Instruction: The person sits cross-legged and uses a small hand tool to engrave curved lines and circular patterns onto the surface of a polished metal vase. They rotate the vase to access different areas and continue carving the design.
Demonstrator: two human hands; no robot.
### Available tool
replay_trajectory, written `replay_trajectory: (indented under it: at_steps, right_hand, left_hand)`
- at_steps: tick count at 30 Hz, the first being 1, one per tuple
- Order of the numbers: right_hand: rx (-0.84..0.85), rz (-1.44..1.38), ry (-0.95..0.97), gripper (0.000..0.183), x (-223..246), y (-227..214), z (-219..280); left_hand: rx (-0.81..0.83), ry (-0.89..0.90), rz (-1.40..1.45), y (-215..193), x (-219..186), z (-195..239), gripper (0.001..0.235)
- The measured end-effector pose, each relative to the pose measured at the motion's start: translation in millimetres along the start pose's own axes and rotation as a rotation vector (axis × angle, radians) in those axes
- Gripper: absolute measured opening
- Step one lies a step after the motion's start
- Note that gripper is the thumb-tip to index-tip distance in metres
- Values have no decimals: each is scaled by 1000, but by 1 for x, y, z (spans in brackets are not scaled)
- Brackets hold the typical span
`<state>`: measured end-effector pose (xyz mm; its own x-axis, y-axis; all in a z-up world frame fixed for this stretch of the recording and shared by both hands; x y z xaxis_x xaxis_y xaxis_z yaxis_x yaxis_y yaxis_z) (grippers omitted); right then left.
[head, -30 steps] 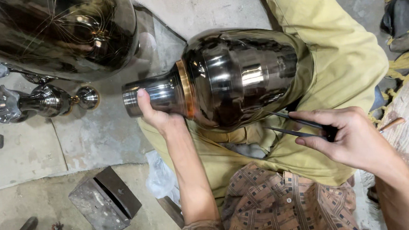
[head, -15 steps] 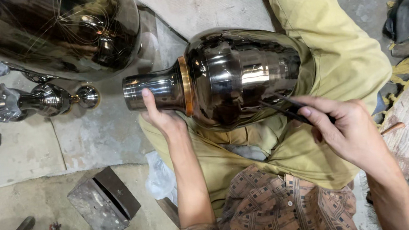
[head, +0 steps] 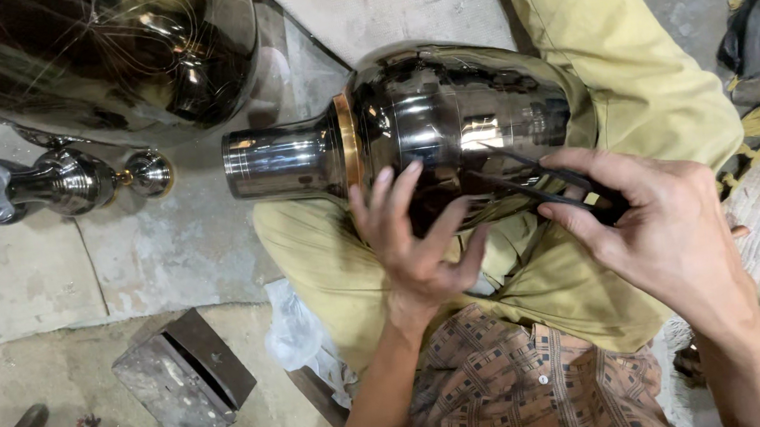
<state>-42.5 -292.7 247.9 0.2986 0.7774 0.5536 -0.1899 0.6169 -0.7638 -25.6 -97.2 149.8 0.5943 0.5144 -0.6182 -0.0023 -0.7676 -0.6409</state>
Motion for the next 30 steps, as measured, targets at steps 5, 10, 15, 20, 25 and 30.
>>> replay_trajectory:
  at_steps: [5,10,15,20,25,30]
  right_hand:
    - [-19,51,-96,40,13,-4,-1]
    - [25,97,-56,40,11,-1,-6]
    - [38,102,-66,39,11,2,-8]
    - [32,118,-125,38,15,1,-8]
    - [54,128,-87,37,14,3,-11]
    - [39,160,-130,36,21,0,-10]
  left_hand:
    - [219,-67,-128,18,-2,-8,34]
    - [210,-80,-164,26,5,-6,35]
    - [206,-76,-189,28,6,-2,33]
    - [202,-70,-201,25,6,-2,32]
    - [193,-70,-190,25,5,-2,33]
    - [185,-59,-184,25,7,-1,34]
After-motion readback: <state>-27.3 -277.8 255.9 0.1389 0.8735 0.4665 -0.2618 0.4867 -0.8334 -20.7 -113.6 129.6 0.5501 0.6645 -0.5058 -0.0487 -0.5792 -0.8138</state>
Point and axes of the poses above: each hand's wrist, its own z-axis away from the middle knuckle, its own y-axis out of the palm, x = y × z, the point moved 8 cm from there along -z, towards the middle knuckle, and after that the axes turned 10 degrees about x, right-handed, at the moved point
